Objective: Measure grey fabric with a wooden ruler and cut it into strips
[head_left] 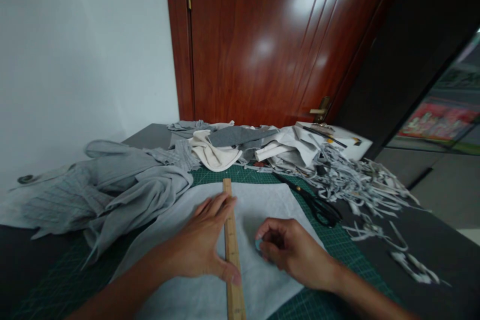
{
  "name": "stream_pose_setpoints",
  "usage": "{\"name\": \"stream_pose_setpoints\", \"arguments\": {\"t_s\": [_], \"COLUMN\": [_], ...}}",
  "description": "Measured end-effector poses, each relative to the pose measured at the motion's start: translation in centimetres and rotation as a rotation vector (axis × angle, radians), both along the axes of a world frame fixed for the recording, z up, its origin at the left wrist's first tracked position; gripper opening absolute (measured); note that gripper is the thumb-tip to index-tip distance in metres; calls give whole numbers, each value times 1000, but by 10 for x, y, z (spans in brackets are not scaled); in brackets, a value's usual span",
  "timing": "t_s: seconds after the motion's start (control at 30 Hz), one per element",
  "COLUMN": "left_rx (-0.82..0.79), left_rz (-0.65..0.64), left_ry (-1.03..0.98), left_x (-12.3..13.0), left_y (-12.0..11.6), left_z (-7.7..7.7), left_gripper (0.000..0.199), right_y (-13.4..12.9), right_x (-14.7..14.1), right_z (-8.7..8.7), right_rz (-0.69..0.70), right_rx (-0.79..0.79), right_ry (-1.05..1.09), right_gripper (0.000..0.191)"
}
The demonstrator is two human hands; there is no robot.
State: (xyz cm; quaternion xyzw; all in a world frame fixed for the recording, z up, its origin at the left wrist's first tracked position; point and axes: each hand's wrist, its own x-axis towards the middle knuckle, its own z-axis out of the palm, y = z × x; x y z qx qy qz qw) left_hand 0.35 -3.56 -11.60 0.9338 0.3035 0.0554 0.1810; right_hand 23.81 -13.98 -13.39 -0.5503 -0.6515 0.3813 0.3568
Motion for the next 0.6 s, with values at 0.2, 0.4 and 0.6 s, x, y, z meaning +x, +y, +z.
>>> {"name": "stream_pose_setpoints", "arguments": {"t_s": [0.2,0.4,0.6], "left_rx": [-104,-206,-119], "left_rz": [64,93,100], "left_ry": [-21,-80,-176], "left_x": [0,-2,-2], "left_y": [1,3,2], "left_z": [9,17,14], "left_gripper": [124,82,19], "right_y": [13,21,20], "right_x": [98,193,190], "right_z": [29,42,33], "right_rz": [-340,-598,-690], "right_rx": [147,48,-36], "right_ry": [-542,-839,-1045], "right_gripper": [21,22,24]}}
